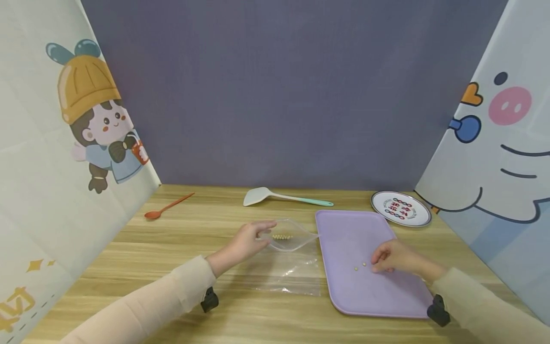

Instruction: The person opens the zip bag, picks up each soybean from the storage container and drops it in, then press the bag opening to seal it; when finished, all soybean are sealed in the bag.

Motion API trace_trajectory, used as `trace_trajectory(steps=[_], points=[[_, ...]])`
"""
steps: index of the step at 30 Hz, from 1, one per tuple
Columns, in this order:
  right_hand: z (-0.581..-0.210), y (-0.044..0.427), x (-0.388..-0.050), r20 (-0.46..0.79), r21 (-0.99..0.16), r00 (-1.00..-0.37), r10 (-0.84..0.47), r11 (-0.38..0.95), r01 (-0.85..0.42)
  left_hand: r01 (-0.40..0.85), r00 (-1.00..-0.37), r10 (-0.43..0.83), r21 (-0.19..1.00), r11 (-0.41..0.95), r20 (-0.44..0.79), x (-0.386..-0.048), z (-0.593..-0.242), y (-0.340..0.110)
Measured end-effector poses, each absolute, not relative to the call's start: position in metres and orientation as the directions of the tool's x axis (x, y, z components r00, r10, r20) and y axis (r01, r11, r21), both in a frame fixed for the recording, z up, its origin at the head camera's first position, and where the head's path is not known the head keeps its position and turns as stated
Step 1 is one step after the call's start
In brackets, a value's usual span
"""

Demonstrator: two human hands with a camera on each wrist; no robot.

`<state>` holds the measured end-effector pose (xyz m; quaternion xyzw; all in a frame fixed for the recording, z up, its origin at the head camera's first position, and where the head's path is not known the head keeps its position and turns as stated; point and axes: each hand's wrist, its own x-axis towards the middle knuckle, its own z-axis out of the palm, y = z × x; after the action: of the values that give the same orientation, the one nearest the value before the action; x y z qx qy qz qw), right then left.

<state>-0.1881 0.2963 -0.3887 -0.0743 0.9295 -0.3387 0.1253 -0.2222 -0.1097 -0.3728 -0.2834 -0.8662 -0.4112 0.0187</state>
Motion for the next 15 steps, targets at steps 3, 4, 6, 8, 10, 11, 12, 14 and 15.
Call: trace_trajectory(steps=[3,4,6,8,10,11,12,14,15], points=[[-0.388,0.296,-0.188,-0.183,-0.633,-0.961,-0.206,0.773,-0.045,0.503,-0.842,0.471,0.699,0.508,0.264,-0.222,-0.373,-0.110],[-0.387,0.296,-0.188,-0.184,-0.629,-0.961,-0.206,0.776,-0.046,0.502,-0.843,0.470,0.699,0.509,0.262,-0.222,-0.372,-0.110],[-0.385,0.298,-0.188,-0.178,-0.635,-0.958,-0.226,0.770,-0.064,0.501,-0.844,0.468,0.697,0.513,0.262,-0.221,-0.372,-0.110],[-0.382,0.298,-0.190,-0.166,-0.647,-0.956,-0.243,0.758,-0.080,0.496,-0.847,0.466,0.697,0.517,0.257,-0.221,-0.372,-0.110],[-0.377,0.299,-0.192,-0.141,-0.663,-0.956,-0.258,0.742,-0.102,0.495,-0.847,0.465,0.698,0.517,0.256,-0.221,-0.371,-0.110],[-0.374,0.298,-0.194,-0.132,-0.671,-0.957,-0.257,0.734,-0.104,0.495,-0.848,0.464,0.697,0.519,0.256,-0.221,-0.371,-0.110],[-0.371,0.297,-0.195,-0.121,-0.677,-0.961,-0.250,0.729,-0.104,0.495,-0.848,0.464,0.696,0.521,0.256,-0.222,-0.371,-0.110],[-0.365,0.294,-0.199,-0.101,-0.690,-0.967,-0.233,0.717,-0.100,0.501,-0.845,0.467,0.690,0.522,0.260,-0.222,-0.371,-0.110],[-0.363,0.292,-0.201,-0.093,-0.702,-0.969,-0.228,0.706,-0.098,0.506,-0.842,0.470,0.686,0.522,0.264,-0.222,-0.371,-0.110]])
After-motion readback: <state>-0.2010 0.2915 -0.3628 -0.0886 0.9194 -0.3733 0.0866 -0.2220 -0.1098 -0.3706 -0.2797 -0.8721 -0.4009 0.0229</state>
